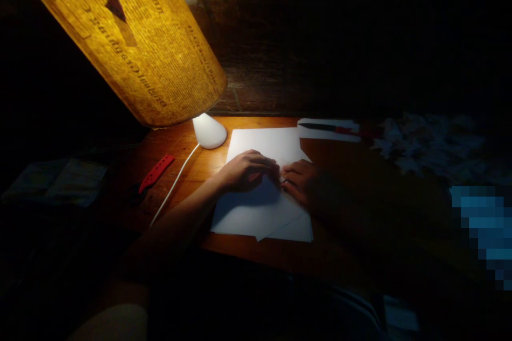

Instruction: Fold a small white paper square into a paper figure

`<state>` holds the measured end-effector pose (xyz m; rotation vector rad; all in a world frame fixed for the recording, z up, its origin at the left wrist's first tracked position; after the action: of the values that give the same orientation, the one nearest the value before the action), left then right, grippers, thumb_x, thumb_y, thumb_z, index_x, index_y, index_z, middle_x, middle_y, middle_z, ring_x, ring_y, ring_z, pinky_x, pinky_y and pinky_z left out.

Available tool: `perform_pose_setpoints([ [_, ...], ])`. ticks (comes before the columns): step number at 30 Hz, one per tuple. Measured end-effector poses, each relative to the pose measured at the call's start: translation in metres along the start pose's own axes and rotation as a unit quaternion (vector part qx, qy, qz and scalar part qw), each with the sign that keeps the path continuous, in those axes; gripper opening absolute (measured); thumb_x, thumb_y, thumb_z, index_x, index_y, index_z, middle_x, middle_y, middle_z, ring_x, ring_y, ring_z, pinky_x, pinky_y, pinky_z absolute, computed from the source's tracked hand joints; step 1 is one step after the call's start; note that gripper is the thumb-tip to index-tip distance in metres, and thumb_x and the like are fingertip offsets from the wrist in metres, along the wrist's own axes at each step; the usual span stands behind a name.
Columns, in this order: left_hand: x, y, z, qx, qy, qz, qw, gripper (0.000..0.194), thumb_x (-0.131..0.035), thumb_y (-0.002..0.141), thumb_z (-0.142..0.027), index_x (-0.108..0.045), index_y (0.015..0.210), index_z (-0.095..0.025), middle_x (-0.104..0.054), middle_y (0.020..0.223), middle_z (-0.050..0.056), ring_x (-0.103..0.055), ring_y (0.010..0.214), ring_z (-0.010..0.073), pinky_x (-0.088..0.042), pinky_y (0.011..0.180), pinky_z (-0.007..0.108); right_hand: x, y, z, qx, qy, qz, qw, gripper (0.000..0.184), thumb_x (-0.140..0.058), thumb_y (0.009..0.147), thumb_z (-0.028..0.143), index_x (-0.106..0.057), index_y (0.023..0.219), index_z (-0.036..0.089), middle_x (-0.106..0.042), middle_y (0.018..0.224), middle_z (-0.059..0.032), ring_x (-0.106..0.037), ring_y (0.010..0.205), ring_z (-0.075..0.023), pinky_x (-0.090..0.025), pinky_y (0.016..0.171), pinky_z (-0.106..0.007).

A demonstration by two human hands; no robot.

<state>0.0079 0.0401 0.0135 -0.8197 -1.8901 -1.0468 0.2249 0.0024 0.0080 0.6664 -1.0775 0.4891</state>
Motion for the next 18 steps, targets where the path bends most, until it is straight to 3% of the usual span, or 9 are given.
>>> perform_pose_setpoints([
  [5, -0.005, 0.000, -0.006, 0.012, 0.030, 0.020, 0.999, 0.037, -0.057, 0.094, -0.010, -0.074, 0.126, -0.019, -0.073, 0.145, 0.014, -0.071, 0.131, 0.0279, -0.060, 0.111, 0.052, 0.003, -0.006, 0.017, -0.017, -0.062, 0.029, 0.998, 0.034, -0.074, 0.100, 0.023, -0.073, 0.130, 0.008, -0.076, 0.134, -0.0218, -0.075, 0.115, -0.0304, -0.060, 0.098, -0.042],
  [8, -0.009, 0.002, -0.009, 0.021, 0.034, 0.038, 0.998, 0.045, -0.058, 0.092, -0.011, -0.069, 0.134, -0.018, -0.068, 0.151, 0.016, -0.070, 0.131, 0.0298, -0.061, 0.109, 0.052, 0.001, -0.012, 0.022, 0.001, -0.087, 0.037, 0.996, 0.036, -0.072, 0.102, 0.027, -0.073, 0.135, 0.012, -0.076, 0.138, -0.0211, -0.072, 0.129, -0.0332, -0.056, 0.108, -0.049],
  [11, -0.010, 0.006, -0.008, 0.044, 0.043, 0.050, 0.997, 0.054, -0.059, 0.088, -0.011, -0.065, 0.141, -0.019, -0.071, 0.147, 0.014, -0.074, 0.122, 0.0286, -0.061, 0.105, 0.047, -0.002, -0.018, 0.027, 0.020, -0.127, 0.024, 0.991, 0.042, -0.071, 0.104, 0.031, -0.069, 0.143, 0.016, -0.067, 0.152, -0.0230, -0.062, 0.143, -0.0385, -0.048, 0.117, -0.060],
  [14, -0.009, 0.011, -0.006, 0.064, 0.052, 0.057, 0.995, 0.049, -0.057, 0.091, -0.015, -0.068, 0.138, -0.018, -0.077, 0.136, 0.015, -0.076, 0.113, 0.0280, -0.060, 0.103, 0.046, -0.002, -0.017, 0.031, 0.006, -0.139, 0.020, 0.990, 0.053, -0.073, 0.102, 0.037, -0.066, 0.142, 0.004, -0.065, 0.152, -0.0297, -0.063, 0.141, -0.0397, -0.047, 0.117, -0.057],
  [18, -0.005, 0.014, -0.006, 0.077, 0.039, 0.055, 0.995, 0.048, -0.056, 0.091, -0.017, -0.071, 0.136, -0.018, -0.081, 0.122, 0.013, -0.077, 0.104, 0.0272, -0.059, 0.099, 0.046, 0.006, -0.009, 0.032, 0.014, -0.118, 0.049, 0.992, 0.039, -0.072, 0.103, 0.035, -0.075, 0.127, 0.004, -0.070, 0.143, -0.0308, -0.068, 0.132, -0.0383, -0.051, 0.108, -0.051],
])
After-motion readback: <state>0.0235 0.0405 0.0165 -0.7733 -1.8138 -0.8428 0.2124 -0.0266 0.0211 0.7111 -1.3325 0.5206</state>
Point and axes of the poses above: each hand's wrist, its own y-axis towards the middle knuckle, its own x-axis out of the back of the hand, z = x × y, the point moved 3 cm from there along y, towards the middle knuckle
